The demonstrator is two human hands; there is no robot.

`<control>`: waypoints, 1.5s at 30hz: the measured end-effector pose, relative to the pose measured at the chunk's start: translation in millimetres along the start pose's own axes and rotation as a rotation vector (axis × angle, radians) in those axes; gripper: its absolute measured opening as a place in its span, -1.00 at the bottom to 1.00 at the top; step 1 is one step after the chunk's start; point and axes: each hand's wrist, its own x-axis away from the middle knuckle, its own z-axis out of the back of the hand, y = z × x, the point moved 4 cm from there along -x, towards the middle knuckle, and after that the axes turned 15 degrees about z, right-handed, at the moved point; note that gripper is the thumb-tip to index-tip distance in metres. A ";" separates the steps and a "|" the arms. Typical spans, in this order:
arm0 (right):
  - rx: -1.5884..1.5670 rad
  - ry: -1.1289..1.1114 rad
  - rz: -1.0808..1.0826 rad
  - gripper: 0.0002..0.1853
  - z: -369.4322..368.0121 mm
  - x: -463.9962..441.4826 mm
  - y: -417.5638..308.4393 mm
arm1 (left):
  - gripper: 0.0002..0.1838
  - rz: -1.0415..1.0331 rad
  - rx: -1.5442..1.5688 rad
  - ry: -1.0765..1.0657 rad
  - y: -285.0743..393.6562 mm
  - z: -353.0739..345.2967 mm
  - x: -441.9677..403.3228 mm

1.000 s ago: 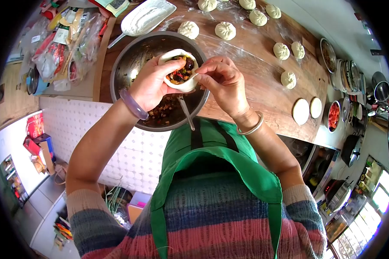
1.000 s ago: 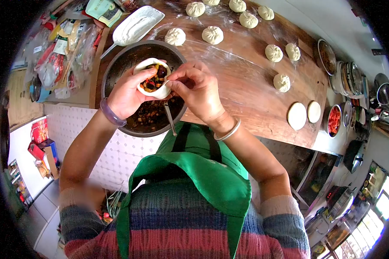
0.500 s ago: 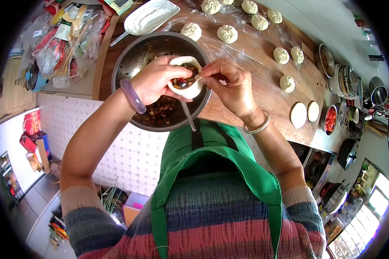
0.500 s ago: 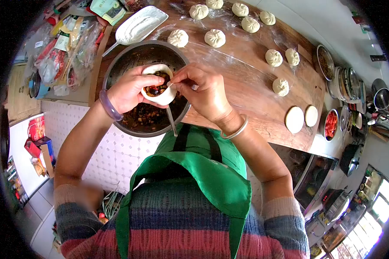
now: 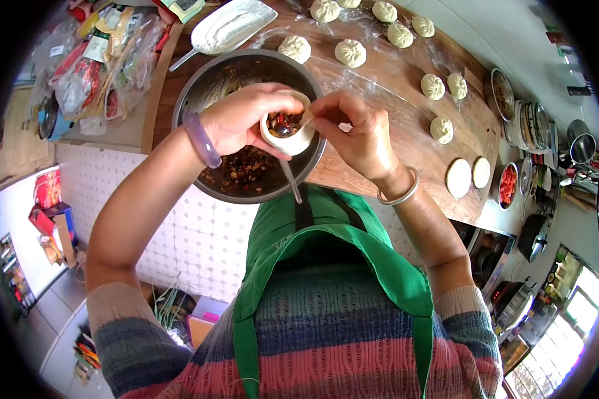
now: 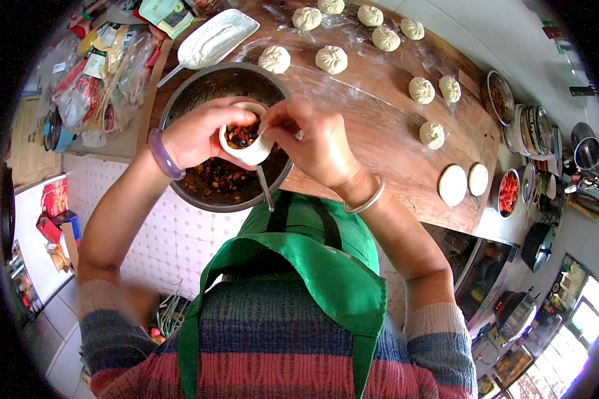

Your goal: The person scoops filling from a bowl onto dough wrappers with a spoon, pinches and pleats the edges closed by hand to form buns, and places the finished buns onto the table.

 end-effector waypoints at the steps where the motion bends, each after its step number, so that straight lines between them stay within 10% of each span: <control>1: -0.033 0.040 -0.051 -0.80 -0.7 1.1 3.5 | -0.64 -0.057 0.069 -0.020 0.8 1.1 0.8; 6: -0.214 0.095 -0.303 -0.80 -6.8 9.7 12.6 | -0.65 -0.193 0.053 0.133 -5.5 0.6 -2.1; 12: -0.019 0.045 0.037 -0.86 -3.1 1.5 7.0 | -0.67 -0.140 -0.043 0.166 -6.8 1.7 -6.1; 33: -0.004 0.186 -0.135 -0.86 -2.8 12.8 12.6 | -0.68 -0.219 -0.003 0.200 -4.9 -10.0 -7.0; 45: 0.100 -0.007 0.112 -0.88 -0.2 4.3 -2.2 | -0.67 -0.061 -0.232 0.130 -4.0 -8.5 -12.1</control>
